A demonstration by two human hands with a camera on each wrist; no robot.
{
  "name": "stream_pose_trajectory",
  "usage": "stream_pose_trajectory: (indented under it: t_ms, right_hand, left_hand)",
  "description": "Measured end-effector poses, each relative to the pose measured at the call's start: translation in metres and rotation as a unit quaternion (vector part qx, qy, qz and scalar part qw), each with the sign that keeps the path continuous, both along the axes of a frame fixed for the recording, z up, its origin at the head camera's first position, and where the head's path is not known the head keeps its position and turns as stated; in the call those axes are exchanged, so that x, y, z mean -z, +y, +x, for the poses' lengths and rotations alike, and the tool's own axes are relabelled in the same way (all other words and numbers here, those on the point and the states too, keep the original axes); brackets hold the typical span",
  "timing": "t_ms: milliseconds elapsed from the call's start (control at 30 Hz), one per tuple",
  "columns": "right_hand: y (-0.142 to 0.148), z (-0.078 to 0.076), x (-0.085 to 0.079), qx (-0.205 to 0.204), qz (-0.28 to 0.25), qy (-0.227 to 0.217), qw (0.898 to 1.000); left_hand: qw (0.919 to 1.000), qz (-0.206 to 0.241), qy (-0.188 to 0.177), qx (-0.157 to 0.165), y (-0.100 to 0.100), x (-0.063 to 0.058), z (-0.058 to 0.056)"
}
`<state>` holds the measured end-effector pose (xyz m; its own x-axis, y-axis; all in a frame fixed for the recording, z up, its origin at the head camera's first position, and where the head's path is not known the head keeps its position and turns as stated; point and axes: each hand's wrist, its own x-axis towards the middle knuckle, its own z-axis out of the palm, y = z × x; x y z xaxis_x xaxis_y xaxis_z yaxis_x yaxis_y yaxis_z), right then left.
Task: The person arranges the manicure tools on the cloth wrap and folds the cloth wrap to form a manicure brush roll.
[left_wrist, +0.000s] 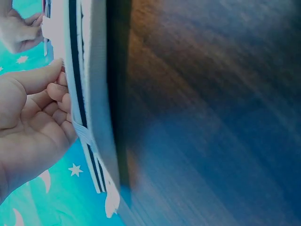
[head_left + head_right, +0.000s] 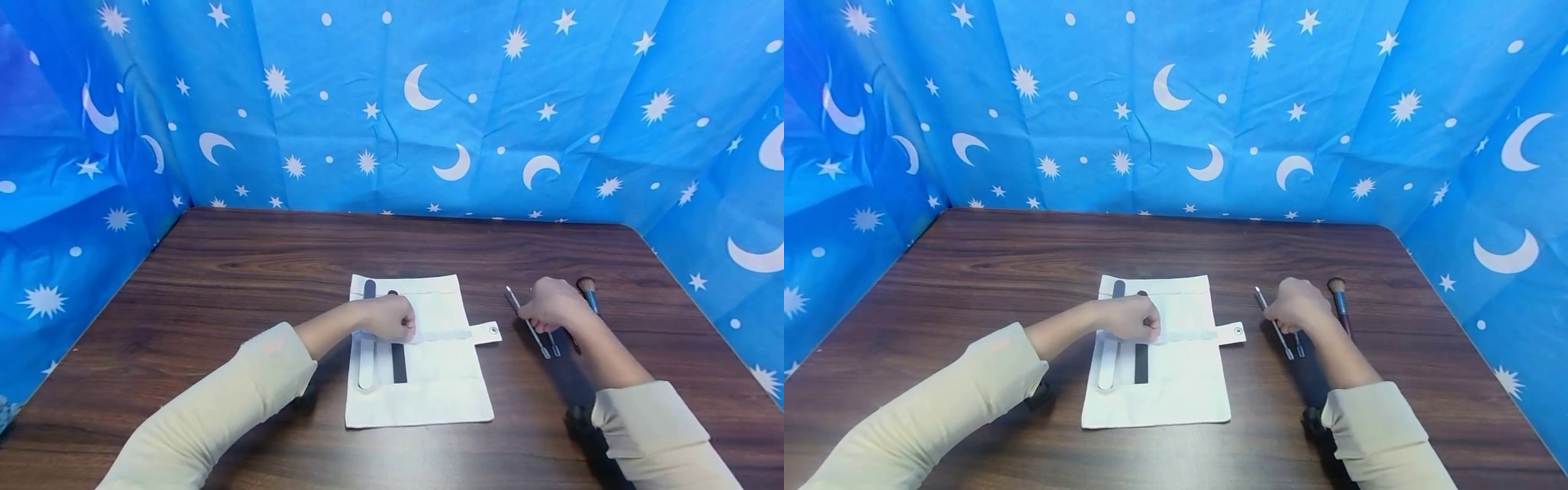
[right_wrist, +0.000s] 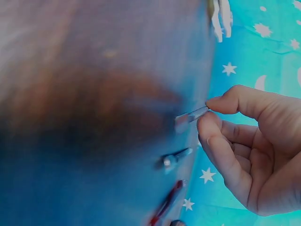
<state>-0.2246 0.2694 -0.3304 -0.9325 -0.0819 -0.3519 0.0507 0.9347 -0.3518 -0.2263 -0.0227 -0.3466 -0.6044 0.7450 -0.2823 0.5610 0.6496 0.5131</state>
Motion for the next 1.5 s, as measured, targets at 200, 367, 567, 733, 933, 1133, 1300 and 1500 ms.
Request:
stream_pose_trajectory:
  t_ms: [200, 367, 567, 733, 933, 1133, 1300, 1500]
  right_hand:
    - [0.000, -0.003, -0.013, 0.007, -0.029, 0.045, 0.999]
    - [-0.012, -0.005, -0.017, 0.026, -0.132, 0.064, 0.989]
    - [-0.049, -0.011, -0.008, 0.056, -0.290, 0.069, 0.953]
    - [-0.086, -0.013, 0.003, 0.086, -0.351, 0.070, 0.930]
    - [-0.113, -0.011, 0.014, 0.081, -0.334, 0.047, 0.938]
    - [-0.121, -0.010, 0.019, 0.077, -0.323, -0.003, 0.943]
    - [-0.124, -0.008, 0.022, 0.067, -0.318, -0.054, 0.944]
    - [-0.125, -0.003, 0.024, 0.043, -0.320, -0.085, 0.943]
  left_hand:
    - [0.9999, 0.010, -0.001, 0.005, 0.004, 0.004, 0.002]
    - [0.9999, 0.010, 0.002, 0.003, 0.005, 0.005, 0.002]
    - [0.9998, 0.014, 0.011, 0.001, 0.005, 0.005, 0.004]
    - [0.9997, 0.021, 0.013, 0.002, 0.006, 0.005, 0.003]
    - [0.9995, 0.026, 0.018, 0.003, 0.006, 0.006, 0.005]
    - [0.9991, 0.037, 0.021, -0.008, 0.004, 0.006, 0.005]
    - [0.9987, 0.042, 0.024, -0.011, 0.003, 0.006, 0.005]
    - [0.9988, 0.041, 0.014, -0.020, 0.003, 0.007, 0.004]
